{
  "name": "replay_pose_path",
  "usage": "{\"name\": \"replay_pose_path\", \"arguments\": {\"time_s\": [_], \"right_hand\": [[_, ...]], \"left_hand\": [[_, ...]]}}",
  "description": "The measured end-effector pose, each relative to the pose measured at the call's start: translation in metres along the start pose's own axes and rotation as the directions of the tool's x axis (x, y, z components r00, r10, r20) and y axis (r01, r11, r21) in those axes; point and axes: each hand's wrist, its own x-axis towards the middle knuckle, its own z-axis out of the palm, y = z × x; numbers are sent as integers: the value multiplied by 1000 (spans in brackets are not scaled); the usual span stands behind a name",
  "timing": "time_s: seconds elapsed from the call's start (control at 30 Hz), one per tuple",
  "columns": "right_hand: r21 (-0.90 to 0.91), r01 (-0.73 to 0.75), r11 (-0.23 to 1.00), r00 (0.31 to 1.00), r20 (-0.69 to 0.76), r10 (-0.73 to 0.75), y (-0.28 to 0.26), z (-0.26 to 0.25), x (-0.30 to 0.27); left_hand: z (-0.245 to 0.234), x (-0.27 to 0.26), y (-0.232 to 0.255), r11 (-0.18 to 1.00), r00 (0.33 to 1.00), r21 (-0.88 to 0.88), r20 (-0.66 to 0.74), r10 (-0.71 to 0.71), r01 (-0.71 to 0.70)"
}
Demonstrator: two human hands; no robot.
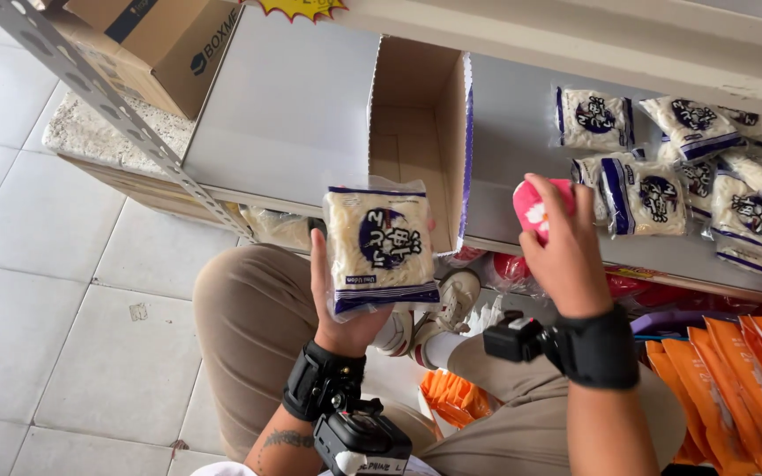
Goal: The person cleans individual rice packs by wiping them with a cloth, then places them into a display box on a shelf.
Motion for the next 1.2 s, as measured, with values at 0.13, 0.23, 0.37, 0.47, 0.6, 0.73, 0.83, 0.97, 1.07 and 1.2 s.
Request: {"name": "replay_pose_path", "arguments": {"time_s": [0.13, 0.23, 0.37, 0.47, 0.6, 0.73, 0.83, 0.97, 1.07, 1.2], "right_hand": [[177, 184, 967, 982, -66, -175, -61, -45, -24], [305, 384, 871, 914, 8, -406, -104, -45, -49], [241, 622, 745, 760, 40, -648, -141, -23, -68], [199, 617, 762, 782, -39, -622, -135, -6, -61], [228, 510, 830, 860, -128, -493, -135, -18, -41], [218, 504, 836, 864, -125, -488, -145, -14, -70], [188, 609, 771, 793, -101, -601, -156, -14, -96], [190, 556, 809, 830, -74, -553, -158, -22, -83], [236, 438, 868, 897, -177, -405, -155, -31, -43], [288, 342, 894, 937, -182, -300, -143, -23, -25]], "left_hand": [[-7, -4, -7, 987, 994, -116, 46, -104, 109], [-21, -10, -17, 970, 983, -166, 67, -170, 179], [-42, -15, -32, 961, 973, -156, 0, -233, 230], [-67, -27, -38, 938, 958, -198, 52, -282, 286], [-59, -50, -47, 906, 923, -186, 15, -385, 381], [-59, -59, -35, 954, 994, 294, 72, -85, 60], [-60, -45, -20, 921, 941, -193, 78, -330, 339], [-27, -36, -11, 903, 917, -172, 139, -373, 393], [-132, -46, -33, 409, 723, 626, 677, 139, -664], [-177, -47, -37, 340, 808, 741, 578, 116, -579]]}}
